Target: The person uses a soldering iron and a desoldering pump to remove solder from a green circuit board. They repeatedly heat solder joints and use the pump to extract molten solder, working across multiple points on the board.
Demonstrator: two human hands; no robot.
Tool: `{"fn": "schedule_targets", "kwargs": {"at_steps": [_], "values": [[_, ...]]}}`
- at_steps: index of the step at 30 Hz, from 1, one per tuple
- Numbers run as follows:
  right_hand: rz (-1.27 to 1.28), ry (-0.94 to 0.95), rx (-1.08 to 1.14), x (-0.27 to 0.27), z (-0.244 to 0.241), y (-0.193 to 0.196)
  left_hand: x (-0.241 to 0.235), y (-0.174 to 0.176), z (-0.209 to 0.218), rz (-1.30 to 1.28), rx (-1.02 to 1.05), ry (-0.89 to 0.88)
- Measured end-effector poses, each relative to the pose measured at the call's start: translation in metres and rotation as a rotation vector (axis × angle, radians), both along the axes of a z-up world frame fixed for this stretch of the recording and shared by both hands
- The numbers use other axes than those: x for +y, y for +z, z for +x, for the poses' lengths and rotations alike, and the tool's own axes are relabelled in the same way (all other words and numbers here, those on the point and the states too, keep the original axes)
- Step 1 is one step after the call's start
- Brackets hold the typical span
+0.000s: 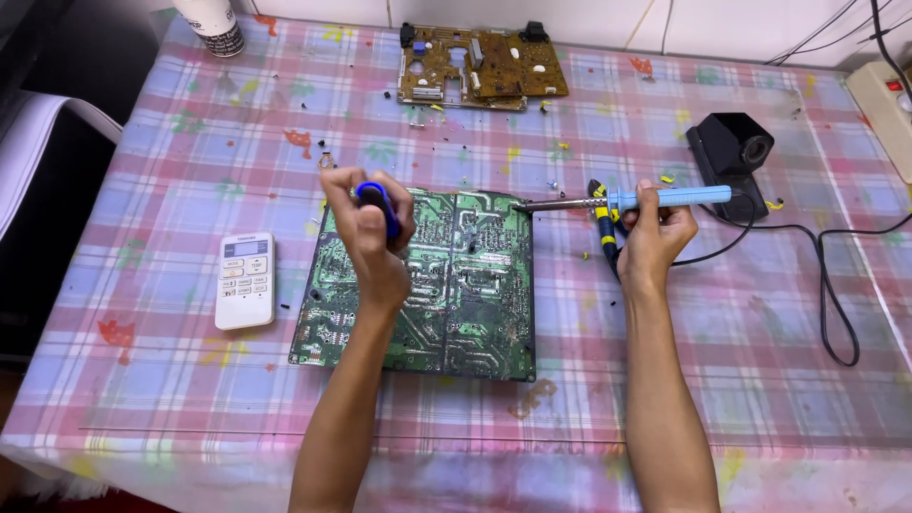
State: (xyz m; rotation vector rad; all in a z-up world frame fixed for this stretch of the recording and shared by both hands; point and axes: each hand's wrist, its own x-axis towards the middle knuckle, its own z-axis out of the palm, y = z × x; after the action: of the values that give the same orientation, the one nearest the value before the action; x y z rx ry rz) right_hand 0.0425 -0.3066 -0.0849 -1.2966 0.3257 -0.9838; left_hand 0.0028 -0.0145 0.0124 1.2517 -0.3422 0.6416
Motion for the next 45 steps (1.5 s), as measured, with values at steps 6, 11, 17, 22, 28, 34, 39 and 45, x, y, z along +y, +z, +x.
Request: {"fn": "schedule_targets", "kwargs": {"at_steps": [6, 11, 17, 22, 28, 34, 39, 45], "values": [[0.004, 0.015, 0.007, 0.005, -0.005, 0.007, 0.001, -0.007, 0.01, -0.267, -0.052, -0.168], [0.046, 0.01, -0.002, 0.005, -0.003, 0.006, 0.005, -0.014, 0.01, -0.384, -0.193, -0.078], [0.069, 0.001, -0.004, 0.008, -0.003, 0.008, 0.004, -0.011, 0.012, -0.311, -0.326, -0.007], [0.075, -0.012, -0.022, 0.009, -0.005, 0.011, -0.006, -0.02, 0.015, -0.057, -0.253, 0.058], [0.033, 0.001, -0.04, 0.008, -0.009, 0.018, -0.018, -0.017, 0.011, 0.229, -0.191, 0.037], [-0.045, 0.005, -0.026, 0.006, -0.007, 0.011, -0.022, -0.026, 0.015, 0.299, -0.145, -0.034], [-0.06, 0.023, -0.04, 0.004, -0.005, 0.008, -0.02, -0.027, 0.016, 0.384, -0.086, -0.027], [-0.083, 0.029, -0.045, 0.004, -0.007, 0.009, -0.019, -0.03, 0.018, 0.425, -0.049, -0.039]]}}
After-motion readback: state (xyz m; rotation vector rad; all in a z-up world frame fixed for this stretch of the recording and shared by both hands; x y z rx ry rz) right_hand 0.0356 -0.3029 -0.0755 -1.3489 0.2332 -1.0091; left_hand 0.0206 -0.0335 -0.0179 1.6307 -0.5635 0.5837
